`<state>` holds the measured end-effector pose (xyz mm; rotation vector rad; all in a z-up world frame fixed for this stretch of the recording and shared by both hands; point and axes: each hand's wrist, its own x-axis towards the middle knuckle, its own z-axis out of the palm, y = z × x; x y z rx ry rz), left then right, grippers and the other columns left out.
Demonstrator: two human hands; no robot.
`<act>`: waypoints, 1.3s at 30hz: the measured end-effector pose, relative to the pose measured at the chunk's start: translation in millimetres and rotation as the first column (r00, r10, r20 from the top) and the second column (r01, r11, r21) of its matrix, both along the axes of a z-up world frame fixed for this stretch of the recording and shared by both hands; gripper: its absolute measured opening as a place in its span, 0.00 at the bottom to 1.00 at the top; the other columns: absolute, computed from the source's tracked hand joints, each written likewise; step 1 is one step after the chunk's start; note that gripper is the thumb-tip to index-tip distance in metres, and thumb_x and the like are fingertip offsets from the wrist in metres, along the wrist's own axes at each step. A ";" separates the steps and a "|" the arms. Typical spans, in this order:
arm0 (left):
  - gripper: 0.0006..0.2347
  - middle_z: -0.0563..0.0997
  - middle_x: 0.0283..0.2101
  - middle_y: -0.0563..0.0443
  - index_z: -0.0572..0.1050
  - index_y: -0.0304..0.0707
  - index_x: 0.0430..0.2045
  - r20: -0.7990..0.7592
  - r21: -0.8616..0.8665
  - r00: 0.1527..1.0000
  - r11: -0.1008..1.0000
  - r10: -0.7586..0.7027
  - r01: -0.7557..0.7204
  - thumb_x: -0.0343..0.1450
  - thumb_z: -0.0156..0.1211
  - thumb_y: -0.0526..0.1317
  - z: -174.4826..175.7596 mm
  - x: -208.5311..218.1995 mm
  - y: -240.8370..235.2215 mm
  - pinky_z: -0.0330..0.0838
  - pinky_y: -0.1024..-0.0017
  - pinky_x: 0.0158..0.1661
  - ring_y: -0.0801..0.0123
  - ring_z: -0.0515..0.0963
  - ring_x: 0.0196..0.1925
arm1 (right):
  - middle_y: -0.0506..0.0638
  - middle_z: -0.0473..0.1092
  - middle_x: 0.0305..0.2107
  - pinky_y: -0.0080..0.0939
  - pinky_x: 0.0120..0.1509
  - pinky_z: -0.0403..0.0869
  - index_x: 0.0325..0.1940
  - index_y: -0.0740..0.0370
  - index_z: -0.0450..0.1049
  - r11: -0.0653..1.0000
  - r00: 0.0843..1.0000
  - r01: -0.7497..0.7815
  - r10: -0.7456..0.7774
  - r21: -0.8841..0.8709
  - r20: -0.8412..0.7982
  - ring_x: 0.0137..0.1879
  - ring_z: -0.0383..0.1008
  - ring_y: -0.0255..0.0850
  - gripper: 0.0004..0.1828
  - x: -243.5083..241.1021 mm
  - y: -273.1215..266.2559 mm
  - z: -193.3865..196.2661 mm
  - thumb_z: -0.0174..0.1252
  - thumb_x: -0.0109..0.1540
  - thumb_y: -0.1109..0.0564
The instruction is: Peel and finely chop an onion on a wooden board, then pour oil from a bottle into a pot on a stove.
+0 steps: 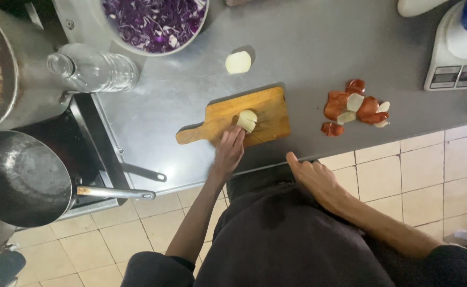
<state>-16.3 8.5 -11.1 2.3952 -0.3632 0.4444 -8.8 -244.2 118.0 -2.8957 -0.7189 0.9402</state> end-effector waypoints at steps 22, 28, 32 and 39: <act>0.11 0.78 0.47 0.43 0.75 0.28 0.43 0.209 0.050 0.965 0.984 0.159 -0.173 0.67 0.59 0.24 8.6 -2.3 -10.0 0.77 0.67 0.46 0.57 0.79 0.46 | 0.64 0.76 0.26 0.65 0.38 0.76 0.49 0.61 0.59 0.997 0.997 0.071 -0.071 0.014 0.001 0.37 0.79 0.67 0.09 -18.7 8.9 -22.2 0.45 0.65 0.60; 0.09 0.78 0.47 0.44 0.75 0.29 0.42 0.213 0.080 0.963 0.980 0.164 -0.185 0.69 0.59 0.24 6.3 -4.4 -8.4 0.77 0.68 0.47 0.58 0.79 0.47 | 0.65 0.76 0.26 0.65 0.37 0.77 0.48 0.61 0.58 0.996 0.996 0.077 -0.079 0.053 0.031 0.36 0.79 0.66 0.07 -23.0 5.4 -50.9 0.44 0.66 0.60; 0.09 0.79 0.47 0.45 0.76 0.32 0.42 0.160 0.077 0.976 0.983 0.150 -0.164 0.70 0.64 0.28 -3.2 -4.8 -5.4 0.76 0.67 0.47 0.58 0.79 0.47 | 0.65 0.75 0.26 0.64 0.34 0.77 0.48 0.61 0.57 0.997 0.996 0.082 -0.082 0.006 0.036 0.35 0.80 0.64 0.06 -25.5 4.2 -58.7 0.42 0.68 0.59; 0.27 0.74 0.64 0.44 0.71 0.31 0.59 -0.078 0.274 0.976 0.937 -0.202 0.216 0.61 0.62 0.27 62.7 43.2 22.4 0.60 0.61 0.69 0.55 0.69 0.69 | 0.63 0.76 0.26 0.61 0.36 0.78 0.49 0.62 0.58 0.998 0.992 0.043 -0.047 0.038 0.115 0.36 0.80 0.62 0.07 -27.3 -1.8 -53.1 0.45 0.68 0.59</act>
